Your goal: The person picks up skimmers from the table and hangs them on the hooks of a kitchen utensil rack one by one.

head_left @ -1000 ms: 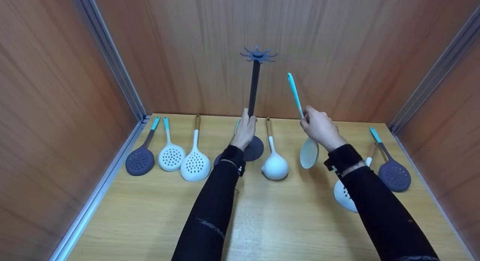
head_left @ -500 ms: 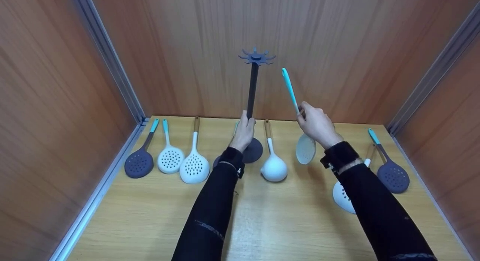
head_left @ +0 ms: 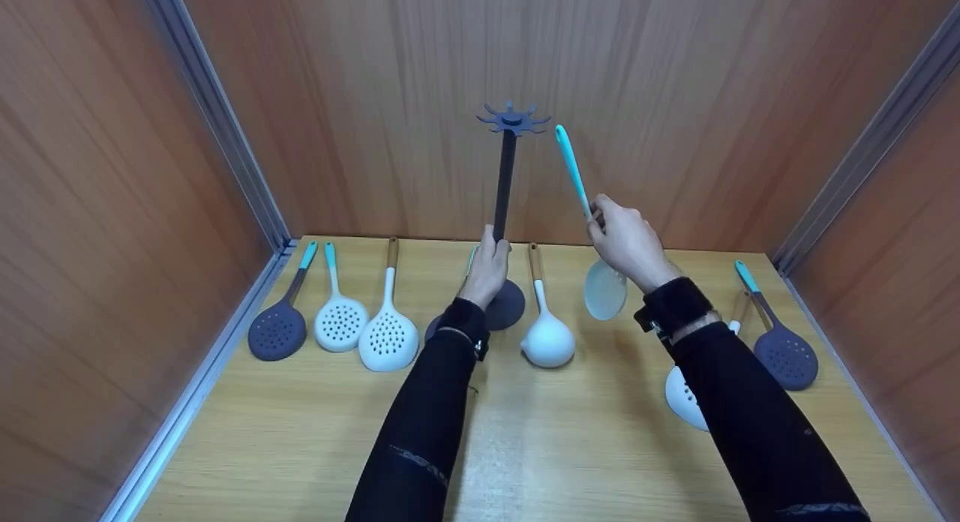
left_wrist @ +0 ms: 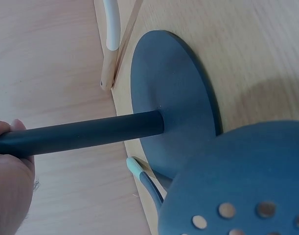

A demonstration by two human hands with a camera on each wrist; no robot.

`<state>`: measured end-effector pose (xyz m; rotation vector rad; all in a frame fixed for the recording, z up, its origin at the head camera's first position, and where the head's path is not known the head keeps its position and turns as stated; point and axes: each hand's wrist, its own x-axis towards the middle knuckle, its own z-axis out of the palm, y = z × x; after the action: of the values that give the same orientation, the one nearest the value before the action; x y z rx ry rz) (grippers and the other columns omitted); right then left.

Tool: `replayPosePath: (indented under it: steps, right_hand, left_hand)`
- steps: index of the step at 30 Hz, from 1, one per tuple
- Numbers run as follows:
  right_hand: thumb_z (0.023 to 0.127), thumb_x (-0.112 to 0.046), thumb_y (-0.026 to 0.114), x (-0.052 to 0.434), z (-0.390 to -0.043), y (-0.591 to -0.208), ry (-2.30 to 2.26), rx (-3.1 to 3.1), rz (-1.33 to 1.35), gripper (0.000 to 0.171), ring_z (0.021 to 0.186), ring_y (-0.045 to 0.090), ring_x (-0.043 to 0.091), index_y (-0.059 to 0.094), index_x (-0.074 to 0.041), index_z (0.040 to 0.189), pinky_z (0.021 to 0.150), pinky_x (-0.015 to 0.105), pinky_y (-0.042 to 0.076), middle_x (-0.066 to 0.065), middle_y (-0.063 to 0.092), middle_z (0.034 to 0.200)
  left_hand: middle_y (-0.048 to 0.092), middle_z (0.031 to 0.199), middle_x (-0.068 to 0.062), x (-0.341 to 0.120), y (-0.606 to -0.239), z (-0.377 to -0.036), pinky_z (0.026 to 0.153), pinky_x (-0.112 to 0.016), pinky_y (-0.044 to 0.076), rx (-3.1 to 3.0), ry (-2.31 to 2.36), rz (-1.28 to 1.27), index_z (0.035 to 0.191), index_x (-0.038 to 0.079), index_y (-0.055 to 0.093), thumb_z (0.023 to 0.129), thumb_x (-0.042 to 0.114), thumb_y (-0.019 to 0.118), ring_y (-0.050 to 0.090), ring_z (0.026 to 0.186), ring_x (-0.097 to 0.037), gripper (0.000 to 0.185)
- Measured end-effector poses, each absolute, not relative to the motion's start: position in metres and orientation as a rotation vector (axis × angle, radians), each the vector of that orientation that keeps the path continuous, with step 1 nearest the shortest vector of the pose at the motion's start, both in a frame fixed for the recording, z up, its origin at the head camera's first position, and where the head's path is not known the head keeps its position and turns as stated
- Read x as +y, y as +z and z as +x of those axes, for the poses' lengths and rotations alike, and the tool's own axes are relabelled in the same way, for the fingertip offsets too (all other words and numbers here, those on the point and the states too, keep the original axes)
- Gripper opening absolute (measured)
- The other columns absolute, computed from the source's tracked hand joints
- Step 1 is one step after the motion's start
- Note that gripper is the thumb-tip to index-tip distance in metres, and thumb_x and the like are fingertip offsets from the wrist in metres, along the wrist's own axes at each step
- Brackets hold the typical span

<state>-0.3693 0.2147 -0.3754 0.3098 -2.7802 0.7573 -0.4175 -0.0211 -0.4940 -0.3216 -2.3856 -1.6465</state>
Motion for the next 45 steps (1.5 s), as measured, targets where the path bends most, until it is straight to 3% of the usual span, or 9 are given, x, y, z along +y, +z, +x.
replayPosePath:
  steps: [18,33,39,45]
  right_hand:
    - [0.108,-0.021,0.053,0.2,-0.373,-0.353,0.752,-2.73,0.35,0.021,0.078,0.067,0.022,0.061,-0.01,0.124,0.06,0.038,0.055,0.006,0.069,0.104]
    - [0.108,-0.022,0.051,0.186,-0.378,-0.338,0.696,-2.696,0.396,0.022,0.073,0.066,0.021,0.062,-0.01,0.124,0.057,0.038,0.055,0.005,0.069,0.099]
    - [0.108,-0.021,0.051,0.185,-0.38,-0.336,0.679,-2.705,0.385,0.022,0.075,0.066,0.021,0.061,-0.01,0.125,0.06,0.038,0.057,0.006,0.068,0.1]
    - [0.109,-0.023,0.049,0.187,-0.381,-0.338,0.653,-2.686,0.406,0.023,0.069,0.062,0.02,0.062,-0.012,0.126,0.054,0.036,0.051,0.003,0.066,0.095]
  left_hand:
    - [0.041,0.086,-0.001,-0.023,-0.494,-0.418,0.065,-0.03,0.034,-2.351,-1.709,-0.334,0.11,0.01,0.045,0.108,0.019,0.037,0.04,0.072,-0.018,0.012]
    - [0.049,0.094,-0.004,-0.025,-0.493,-0.417,0.077,-0.031,0.042,-2.376,-1.654,-0.333,0.114,0.009,0.046,0.108,0.022,0.036,0.048,0.083,-0.02,0.018]
    - [0.046,0.091,-0.003,-0.025,-0.494,-0.418,0.072,-0.032,0.04,-2.378,-1.684,-0.351,0.114,0.01,0.043,0.109,0.023,0.034,0.046,0.078,-0.021,0.017]
    - [0.053,0.1,-0.006,-0.025,-0.496,-0.418,0.081,-0.033,0.044,-2.36,-1.682,-0.348,0.122,0.012,0.045,0.109,0.023,0.034,0.051,0.087,-0.021,0.02]
